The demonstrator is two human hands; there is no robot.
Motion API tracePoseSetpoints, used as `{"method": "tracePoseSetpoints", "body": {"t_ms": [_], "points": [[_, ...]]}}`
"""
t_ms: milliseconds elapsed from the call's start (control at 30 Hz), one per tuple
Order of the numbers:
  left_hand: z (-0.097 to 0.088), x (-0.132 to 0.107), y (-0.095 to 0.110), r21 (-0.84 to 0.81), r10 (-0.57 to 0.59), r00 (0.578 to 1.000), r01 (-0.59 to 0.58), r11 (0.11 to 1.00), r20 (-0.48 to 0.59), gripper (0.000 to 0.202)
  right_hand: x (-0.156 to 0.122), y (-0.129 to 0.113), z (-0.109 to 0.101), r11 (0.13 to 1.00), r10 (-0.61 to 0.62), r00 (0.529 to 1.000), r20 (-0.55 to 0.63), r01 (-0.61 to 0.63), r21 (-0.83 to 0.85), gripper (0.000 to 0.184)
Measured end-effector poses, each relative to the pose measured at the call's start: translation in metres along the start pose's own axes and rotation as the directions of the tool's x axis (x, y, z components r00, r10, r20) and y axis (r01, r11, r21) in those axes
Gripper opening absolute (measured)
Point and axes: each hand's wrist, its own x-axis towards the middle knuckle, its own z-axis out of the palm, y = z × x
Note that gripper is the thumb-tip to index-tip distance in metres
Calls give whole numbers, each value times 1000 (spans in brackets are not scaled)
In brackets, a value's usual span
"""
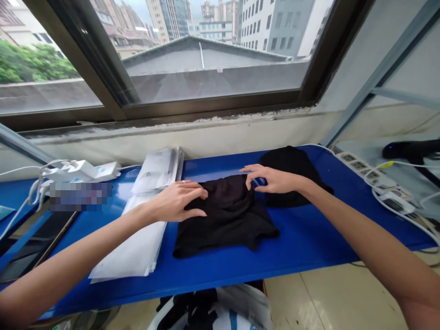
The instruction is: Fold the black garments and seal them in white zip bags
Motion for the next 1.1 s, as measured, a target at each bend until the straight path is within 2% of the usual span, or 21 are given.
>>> {"method": "tracePoseSetpoints", "body": {"t_ms": [33,100,133,200,300,400,500,567,633,700,800,900,1000,1100], "points": [[-1,1,-2,-66,-27,998,24,998,-49,27,-2,0,-3,1000,19,1000,-11,-19,23,19],[-1,13,-12,-152,-145,977,121,981,-158,26,5,1,-5,995,63,991,-117,-53,85,25],[1,23,-20,-171,-200,964,171,970,-173,23,13,3,-4,991,82,985,-153,-65,117,27],[6,42,-36,-182,-273,956,251,951,-107,18,32,8,-1,982,122,986,-109,-104,159,35],[15,58,-53,-223,-302,953,296,929,11,9,50,19,0,976,176,984,35,-179,123,41],[22,55,-57,-304,-329,944,309,901,-15,3,49,28,-2,968,210,978,15,-210,139,35],[29,48,-53,-371,-395,914,335,866,-97,12,43,28,-2,938,250,965,-81,-221,268,44],[33,46,-50,-386,-440,886,357,850,-150,16,42,26,0,920,251,963,-97,-206,333,48],[34,46,-50,-384,-455,873,365,848,-174,20,45,26,2,922,239,968,-75,-202,330,51],[29,44,-52,-374,-445,879,360,855,-170,24,47,29,1,935,255,965,-55,-232,270,49],[14,36,-58,-324,-374,922,324,889,-102,26,45,37,-5,933,295,954,-44,-279,227,48],[-4,27,-59,-132,-235,971,238,962,37,34,39,40,-12,925,272,962,6,-263,275,49],[-16,22,-55,96,-164,977,151,984,140,42,36,39,-15,927,256,966,37,-256,273,48],[-21,23,-54,197,-213,967,183,963,143,39,37,40,-13,944,269,963,9,-265,195,48]]}}
